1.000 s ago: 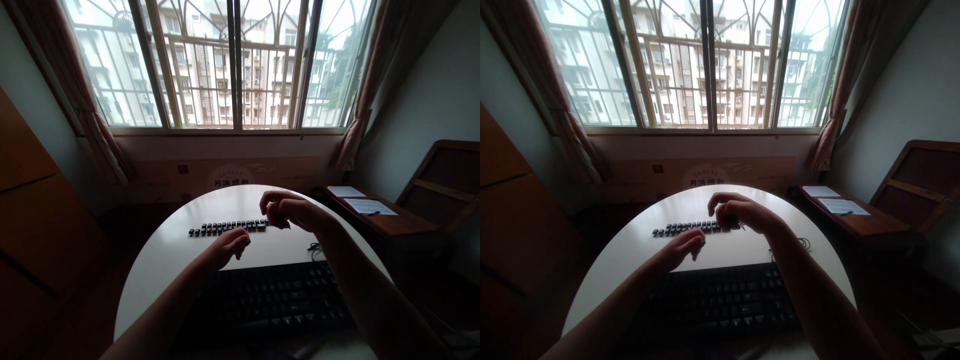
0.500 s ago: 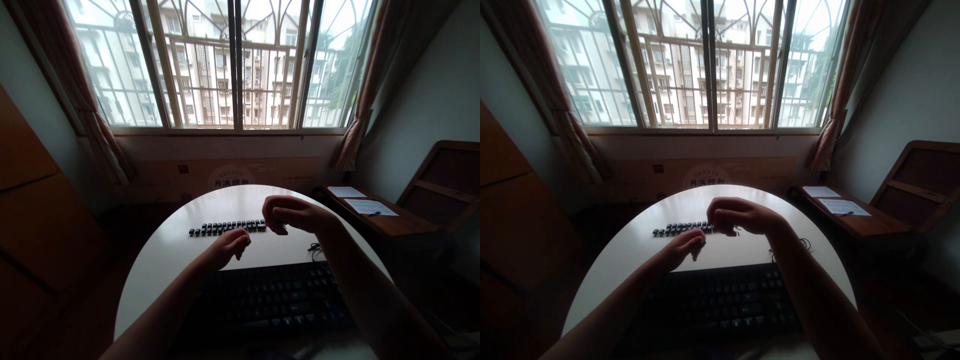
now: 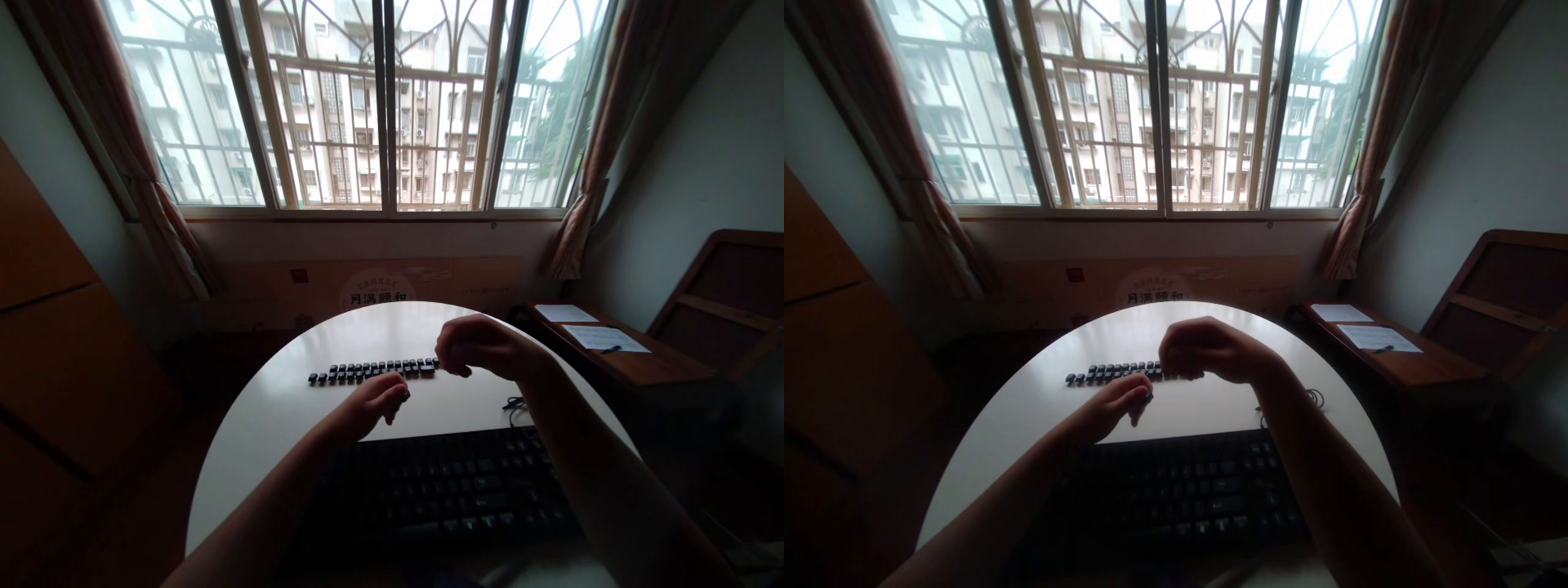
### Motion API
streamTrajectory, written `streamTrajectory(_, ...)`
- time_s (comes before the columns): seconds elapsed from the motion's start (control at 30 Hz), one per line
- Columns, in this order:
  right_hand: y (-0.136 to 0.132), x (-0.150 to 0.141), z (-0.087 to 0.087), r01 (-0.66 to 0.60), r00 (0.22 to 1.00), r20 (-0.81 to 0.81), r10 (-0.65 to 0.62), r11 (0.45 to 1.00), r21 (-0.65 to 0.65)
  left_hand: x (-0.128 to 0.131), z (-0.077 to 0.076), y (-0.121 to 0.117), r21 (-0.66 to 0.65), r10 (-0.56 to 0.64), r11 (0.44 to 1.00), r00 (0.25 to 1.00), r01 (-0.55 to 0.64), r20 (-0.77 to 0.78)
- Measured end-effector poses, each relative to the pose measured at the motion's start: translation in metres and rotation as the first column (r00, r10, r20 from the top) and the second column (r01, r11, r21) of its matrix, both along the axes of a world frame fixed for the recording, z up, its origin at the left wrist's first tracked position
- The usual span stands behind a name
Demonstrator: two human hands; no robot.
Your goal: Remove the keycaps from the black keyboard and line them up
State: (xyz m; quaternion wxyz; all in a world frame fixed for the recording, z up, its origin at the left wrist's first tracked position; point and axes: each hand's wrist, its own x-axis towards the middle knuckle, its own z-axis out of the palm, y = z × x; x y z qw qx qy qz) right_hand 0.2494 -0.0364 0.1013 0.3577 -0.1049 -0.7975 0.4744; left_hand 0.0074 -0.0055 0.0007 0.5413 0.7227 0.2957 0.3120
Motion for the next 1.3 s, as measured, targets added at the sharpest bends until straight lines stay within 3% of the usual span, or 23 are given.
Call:
streamTrajectory(0.17,-0.004,-0.001,0.002,0.052,0.997,0.053,-0.051,0.998,-0.026,0.001,0.000,0.000,0.012,0.002,1.000,1.000,-0.002,-0.008)
streamTrajectory(0.4,-0.002,-0.004,0.004,0.022,0.998,0.062,-0.021,1.000,-0.015,0.001,0.001,-0.001,0.013,-0.002,1.000,1.000,0.002,-0.008)
streamTrajectory(0.53,0.004,-0.008,-0.001,0.124,0.952,0.259,-0.164,0.978,0.165,-0.001,0.002,0.000,0.030,-0.007,1.000,1.000,0.008,-0.023)
streamTrajectory(0.67,0.012,-0.016,-0.014,0.203,0.836,0.399,-0.377,0.888,0.412,-0.002,0.004,-0.001,0.068,-0.021,0.997,0.999,0.024,-0.045)
streamTrajectory(0.73,0.016,-0.020,-0.020,0.191,0.807,0.421,-0.415,0.857,0.480,-0.003,0.004,-0.001,0.081,-0.027,0.996,0.999,0.030,-0.040)
streamTrajectory(1.1,0.016,-0.032,-0.030,0.113,0.815,0.451,-0.363,0.864,0.492,-0.005,0.008,-0.001,0.132,-0.089,0.987,0.996,0.090,-0.015)
streamTrajectory(1.3,0.016,-0.031,-0.028,0.137,0.811,0.442,-0.384,0.858,0.495,-0.006,-0.005,0.008,0.073,-0.038,0.997,0.997,0.033,0.073)
